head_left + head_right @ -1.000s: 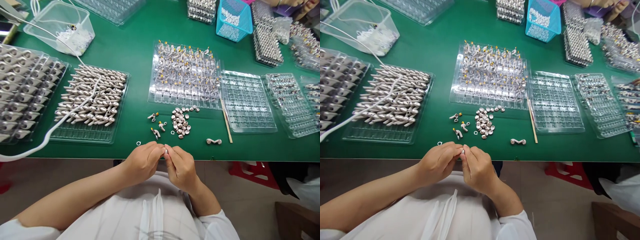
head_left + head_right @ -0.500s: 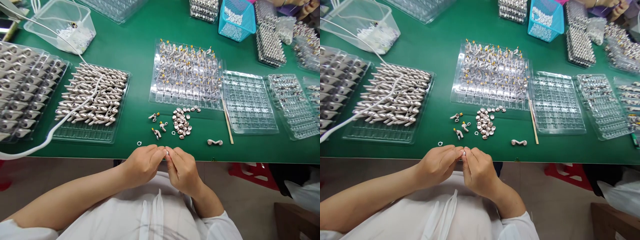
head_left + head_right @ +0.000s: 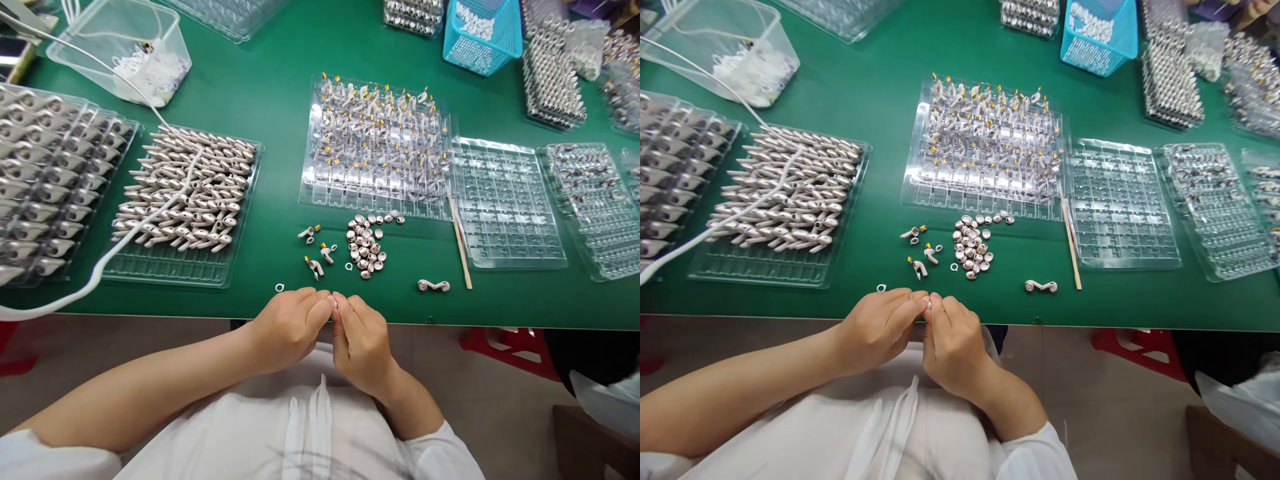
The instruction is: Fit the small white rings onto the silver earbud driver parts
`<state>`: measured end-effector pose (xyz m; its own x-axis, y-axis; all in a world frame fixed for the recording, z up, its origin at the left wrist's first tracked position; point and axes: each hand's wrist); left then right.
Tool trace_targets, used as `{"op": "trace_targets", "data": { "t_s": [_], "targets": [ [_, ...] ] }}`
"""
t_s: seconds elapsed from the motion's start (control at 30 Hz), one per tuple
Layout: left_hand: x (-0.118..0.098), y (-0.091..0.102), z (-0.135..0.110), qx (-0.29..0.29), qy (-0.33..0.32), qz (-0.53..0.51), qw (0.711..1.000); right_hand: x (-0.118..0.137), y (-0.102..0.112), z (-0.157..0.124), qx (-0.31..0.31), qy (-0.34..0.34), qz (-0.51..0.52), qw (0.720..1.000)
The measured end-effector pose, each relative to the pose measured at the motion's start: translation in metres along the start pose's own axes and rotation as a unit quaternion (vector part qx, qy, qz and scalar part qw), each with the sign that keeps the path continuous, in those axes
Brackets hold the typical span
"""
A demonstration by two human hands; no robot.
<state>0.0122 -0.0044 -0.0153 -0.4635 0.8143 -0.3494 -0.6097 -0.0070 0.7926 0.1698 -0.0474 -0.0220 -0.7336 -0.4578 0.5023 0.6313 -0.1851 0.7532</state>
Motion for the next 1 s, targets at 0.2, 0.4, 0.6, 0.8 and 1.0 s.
{"op": "trace_targets", "data": {
  "t_s": [0.2, 0.4, 0.6, 0.8, 1.0],
  "targets": [
    [0.004, -0.004, -0.005, 0.033, 0.003, -0.003, 0.999, -0.002, -0.004, 0.0, -0.002, -0.001, 0.004, 1.0],
    [0.005, -0.003, -0.002, 0.046, -0.009, 0.003, 0.999, -0.005, -0.006, -0.001, 0.005, 0.014, -0.012, 1.0],
    [0.007, -0.002, 0.001, 0.051, -0.008, 0.004, 0.999, -0.007, -0.006, 0.002, 0.02, 0.012, -0.014, 1.0],
    [0.006, 0.001, 0.006, 0.016, 0.001, 0.002, 1.0, -0.009, 0.003, 0.007, 0.017, 0.017, 0.015, 1.0],
    [0.009, 0.008, 0.01, -0.014, 0.038, -0.102, 0.994, -0.017, 0.01, 0.006, 0.004, 0.021, 0.059, 0.998]
  ]
}}
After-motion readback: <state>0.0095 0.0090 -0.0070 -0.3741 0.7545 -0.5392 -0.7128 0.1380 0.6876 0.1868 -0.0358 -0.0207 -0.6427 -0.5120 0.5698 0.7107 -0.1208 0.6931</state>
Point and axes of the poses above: each hand's wrist, its own z-axis towards the middle knuckle, its own y-axis out of the back of the hand, x = y × z, and after that the axes turned 2 degrees about -z, right-handed
